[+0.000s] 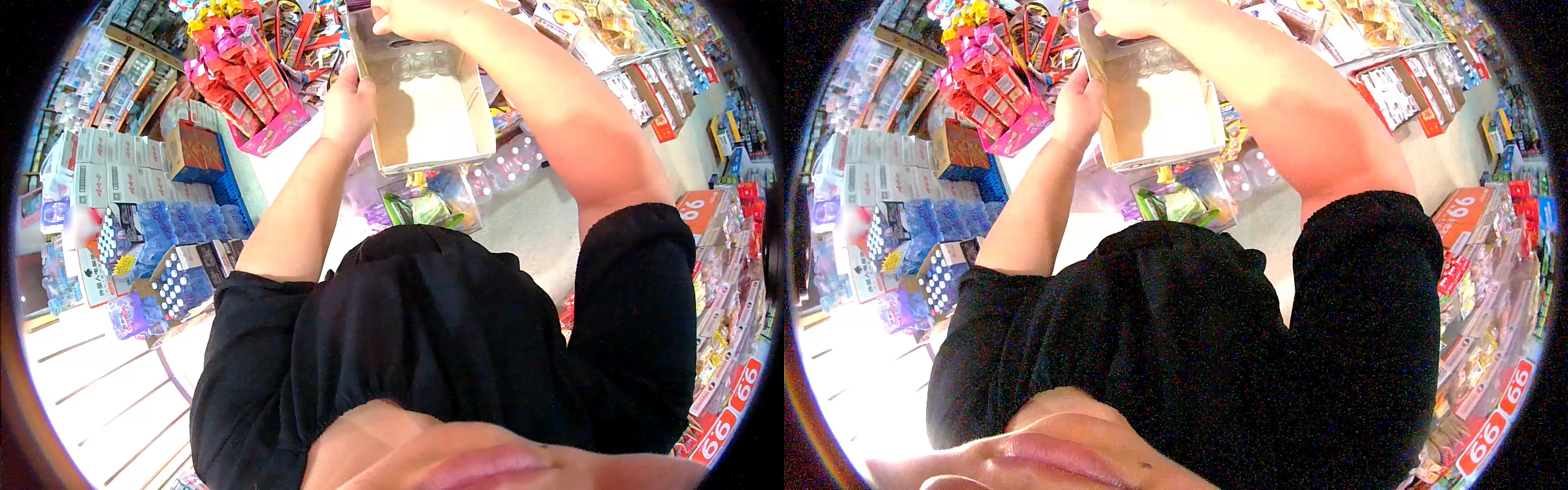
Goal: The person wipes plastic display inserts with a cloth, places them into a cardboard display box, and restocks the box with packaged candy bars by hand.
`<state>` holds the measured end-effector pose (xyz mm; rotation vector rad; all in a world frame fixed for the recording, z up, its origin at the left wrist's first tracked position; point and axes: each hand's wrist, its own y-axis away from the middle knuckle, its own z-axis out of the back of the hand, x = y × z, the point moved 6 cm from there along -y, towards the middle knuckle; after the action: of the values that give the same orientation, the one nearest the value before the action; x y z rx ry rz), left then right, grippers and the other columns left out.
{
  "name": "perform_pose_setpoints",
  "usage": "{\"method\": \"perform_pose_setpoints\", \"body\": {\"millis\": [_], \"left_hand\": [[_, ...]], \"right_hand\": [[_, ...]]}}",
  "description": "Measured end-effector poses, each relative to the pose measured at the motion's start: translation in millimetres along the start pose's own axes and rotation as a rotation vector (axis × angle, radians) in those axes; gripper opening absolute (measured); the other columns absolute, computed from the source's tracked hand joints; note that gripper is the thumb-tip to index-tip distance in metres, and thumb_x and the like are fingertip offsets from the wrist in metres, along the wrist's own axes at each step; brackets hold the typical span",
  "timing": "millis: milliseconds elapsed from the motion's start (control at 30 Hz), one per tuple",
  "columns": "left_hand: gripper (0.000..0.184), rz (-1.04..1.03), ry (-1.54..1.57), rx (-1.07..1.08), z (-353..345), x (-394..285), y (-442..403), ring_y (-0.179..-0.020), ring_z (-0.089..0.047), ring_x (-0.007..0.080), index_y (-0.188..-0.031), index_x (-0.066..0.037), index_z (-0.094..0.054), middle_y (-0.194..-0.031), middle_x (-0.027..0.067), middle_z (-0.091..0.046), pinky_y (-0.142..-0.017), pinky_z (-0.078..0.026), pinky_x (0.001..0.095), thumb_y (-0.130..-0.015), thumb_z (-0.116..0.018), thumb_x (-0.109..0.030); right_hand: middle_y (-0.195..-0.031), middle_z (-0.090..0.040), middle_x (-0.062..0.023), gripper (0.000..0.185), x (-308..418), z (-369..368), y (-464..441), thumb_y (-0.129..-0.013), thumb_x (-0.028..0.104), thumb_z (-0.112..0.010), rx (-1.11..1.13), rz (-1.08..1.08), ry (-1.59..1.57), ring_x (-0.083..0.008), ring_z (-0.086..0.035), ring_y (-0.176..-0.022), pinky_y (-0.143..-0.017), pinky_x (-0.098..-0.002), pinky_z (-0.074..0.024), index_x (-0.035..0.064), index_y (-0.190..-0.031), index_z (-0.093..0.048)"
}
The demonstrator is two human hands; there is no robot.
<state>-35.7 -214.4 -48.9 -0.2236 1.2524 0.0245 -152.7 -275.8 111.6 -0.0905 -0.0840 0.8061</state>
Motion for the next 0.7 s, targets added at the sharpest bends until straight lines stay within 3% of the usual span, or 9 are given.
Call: {"method": "perform_pose_setpoints", "body": {"millis": [100, 200, 300, 400, 500, 700], "left_hand": [[0.033, -0.025, 0.003, -0.063, 0.9, -2.4, 1.9, -0.096, -0.067, 0.0252, -0.126, -0.004, -0.060, -0.106, 0.0160, -0.070, -0.086, -0.050, 0.0355, -0.096, -0.048, -0.010], [0.032, 0.040, -0.032, -0.018, 0.7, -2.4, 1.5, -0.094, -0.067, 0.0258, -0.125, -0.004, -0.060, -0.104, 0.0166, -0.070, -0.085, -0.050, 0.0362, -0.096, -0.048, -0.011], [0.032, -0.057, -0.067, -0.052, 3.0, -10.7, 3.3, -0.093, -0.068, 0.0265, -0.124, -0.004, -0.060, -0.103, 0.0172, -0.070, -0.084, -0.051, 0.0365, -0.096, -0.048, -0.012], [0.033, 0.065, -0.117, -0.055, 3.3, -22.2, 8.7, -0.095, -0.068, 0.0289, -0.125, -0.004, -0.059, -0.104, 0.0187, -0.070, -0.085, -0.051, 0.0371, -0.096, -0.048, -0.013], [0.035, 0.027, -0.083, -0.061, 3.0, -18.3, 7.2, -0.097, -0.068, 0.0315, -0.127, -0.004, -0.059, -0.106, 0.0203, -0.069, -0.085, -0.051, 0.0376, -0.095, -0.047, -0.013], [0.041, -0.067, -0.192, -0.062, 4.9, -16.5, 5.0, -0.099, -0.066, 0.0374, -0.134, -0.006, -0.054, -0.107, 0.0237, -0.068, -0.086, -0.051, 0.0396, -0.094, -0.046, -0.013]], "right_hand": [[-0.082, -0.071, -0.0154, 0.023, -5.4, -35.7, -2.4, -0.079, 0.032, -0.072, 0.056, -0.027, -0.035, -0.0339, -0.069, -0.081, -0.073, -0.0460, -0.0543, 0.0093, -0.081, -0.076], [-0.084, -0.071, -0.0170, 0.021, -12.4, -74.3, -2.4, -0.080, 0.029, -0.071, 0.111, -0.034, -0.045, -0.0345, -0.069, -0.084, -0.074, -0.0461, -0.0544, 0.0087, -0.084, -0.075], [-0.089, -0.069, -0.0143, 0.021, -10.0, -79.5, -4.1, -0.087, 0.025, -0.067, 0.179, -0.126, -0.047, -0.0347, -0.066, -0.091, -0.079, -0.0434, -0.0522, 0.0093, -0.101, -0.072], [-0.091, -0.070, -0.0161, 0.026, -13.8, -84.7, -4.9, -0.086, 0.024, -0.065, 0.154, -0.072, -0.065, -0.0341, -0.067, -0.092, -0.081, -0.0425, -0.0522, 0.0069, -0.104, -0.072], [-0.087, -0.071, -0.0171, 0.021, -18.3, -82.8, -5.6, -0.081, 0.027, -0.070, 0.154, -0.021, -0.106, -0.0354, -0.069, -0.086, -0.075, -0.0461, -0.0541, 0.0077, -0.088, -0.075], [-0.091, -0.070, -0.0193, 0.024, -18.0, -85.2, -19.1, -0.084, 0.028, -0.071, 0.261, -0.026, -0.067, -0.0357, -0.069, -0.086, -0.076, -0.0451, -0.0535, 0.0064, -0.093, -0.075]]}}
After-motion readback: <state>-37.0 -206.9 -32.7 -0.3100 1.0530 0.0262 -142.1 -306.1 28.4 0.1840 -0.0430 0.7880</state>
